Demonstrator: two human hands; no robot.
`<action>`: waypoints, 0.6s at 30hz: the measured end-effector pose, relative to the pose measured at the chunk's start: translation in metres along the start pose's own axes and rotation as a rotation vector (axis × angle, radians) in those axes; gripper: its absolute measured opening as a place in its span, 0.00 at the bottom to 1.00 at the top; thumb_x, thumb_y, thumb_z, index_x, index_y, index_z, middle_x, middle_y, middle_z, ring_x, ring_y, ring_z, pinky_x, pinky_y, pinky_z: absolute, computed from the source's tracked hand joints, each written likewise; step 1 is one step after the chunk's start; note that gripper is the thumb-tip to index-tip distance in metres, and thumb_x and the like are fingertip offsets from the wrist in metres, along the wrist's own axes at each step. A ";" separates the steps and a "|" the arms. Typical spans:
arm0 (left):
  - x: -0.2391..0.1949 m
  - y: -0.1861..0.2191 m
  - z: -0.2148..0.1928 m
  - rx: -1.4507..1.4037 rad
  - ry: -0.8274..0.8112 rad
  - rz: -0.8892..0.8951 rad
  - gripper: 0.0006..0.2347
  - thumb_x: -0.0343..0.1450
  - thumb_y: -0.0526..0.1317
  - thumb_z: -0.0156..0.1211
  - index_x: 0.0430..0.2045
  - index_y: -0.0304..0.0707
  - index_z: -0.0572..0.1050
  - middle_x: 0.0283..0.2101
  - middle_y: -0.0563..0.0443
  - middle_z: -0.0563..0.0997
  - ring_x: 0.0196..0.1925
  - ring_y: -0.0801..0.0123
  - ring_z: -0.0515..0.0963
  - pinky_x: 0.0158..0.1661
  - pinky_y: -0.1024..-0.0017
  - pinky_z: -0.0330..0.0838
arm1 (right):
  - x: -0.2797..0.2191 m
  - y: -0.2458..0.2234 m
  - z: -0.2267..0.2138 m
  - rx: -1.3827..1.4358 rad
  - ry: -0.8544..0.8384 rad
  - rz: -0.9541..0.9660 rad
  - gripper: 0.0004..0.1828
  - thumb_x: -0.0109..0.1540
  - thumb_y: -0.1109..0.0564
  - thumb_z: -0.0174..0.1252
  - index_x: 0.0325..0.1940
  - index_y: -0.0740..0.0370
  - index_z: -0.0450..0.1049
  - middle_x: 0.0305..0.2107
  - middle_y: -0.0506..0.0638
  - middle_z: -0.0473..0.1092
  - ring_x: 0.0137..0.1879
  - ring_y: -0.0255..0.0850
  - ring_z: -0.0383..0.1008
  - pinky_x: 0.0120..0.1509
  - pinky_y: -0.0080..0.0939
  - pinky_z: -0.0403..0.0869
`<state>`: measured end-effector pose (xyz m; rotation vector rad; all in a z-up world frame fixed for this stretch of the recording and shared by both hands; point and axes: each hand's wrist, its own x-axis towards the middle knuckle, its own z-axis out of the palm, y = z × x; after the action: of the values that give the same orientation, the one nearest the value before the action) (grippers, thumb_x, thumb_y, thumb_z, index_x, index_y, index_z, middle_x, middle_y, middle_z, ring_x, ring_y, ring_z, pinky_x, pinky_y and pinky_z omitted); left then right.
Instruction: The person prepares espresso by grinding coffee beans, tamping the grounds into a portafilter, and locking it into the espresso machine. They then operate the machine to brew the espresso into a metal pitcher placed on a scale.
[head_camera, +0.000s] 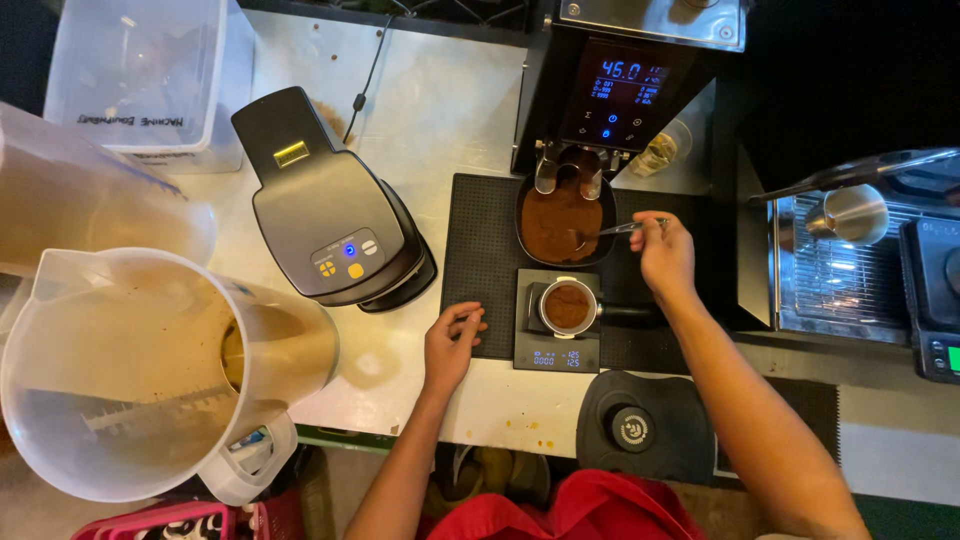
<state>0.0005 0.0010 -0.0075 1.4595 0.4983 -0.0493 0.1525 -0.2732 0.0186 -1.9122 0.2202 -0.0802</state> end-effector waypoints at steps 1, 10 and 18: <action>0.000 0.001 0.000 -0.001 0.002 0.003 0.08 0.70 0.36 0.55 0.39 0.35 0.76 0.41 0.42 0.80 0.37 0.65 0.81 0.35 0.71 0.78 | -0.002 -0.006 -0.003 0.001 -0.001 -0.003 0.10 0.66 0.65 0.39 0.42 0.65 0.69 0.19 0.46 0.65 0.26 0.33 0.67 0.35 0.29 0.68; 0.000 0.003 0.000 -0.001 -0.007 0.002 0.08 0.69 0.36 0.56 0.39 0.35 0.76 0.41 0.42 0.80 0.37 0.65 0.81 0.35 0.71 0.77 | -0.063 -0.111 -0.047 -0.016 -0.029 -0.124 0.10 0.68 0.67 0.40 0.46 0.69 0.68 0.22 0.49 0.63 0.31 0.36 0.67 0.44 0.32 0.69; -0.002 0.001 0.000 -0.008 -0.015 0.018 0.08 0.70 0.36 0.55 0.39 0.35 0.75 0.41 0.42 0.80 0.37 0.64 0.81 0.35 0.71 0.77 | -0.136 -0.078 -0.061 -0.452 -0.193 -0.879 0.10 0.59 0.64 0.51 0.42 0.62 0.75 0.28 0.45 0.72 0.35 0.43 0.73 0.49 0.43 0.69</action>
<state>-0.0009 0.0011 -0.0054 1.4550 0.4725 -0.0444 0.0182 -0.2776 0.1197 -2.3162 -0.8066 -0.4590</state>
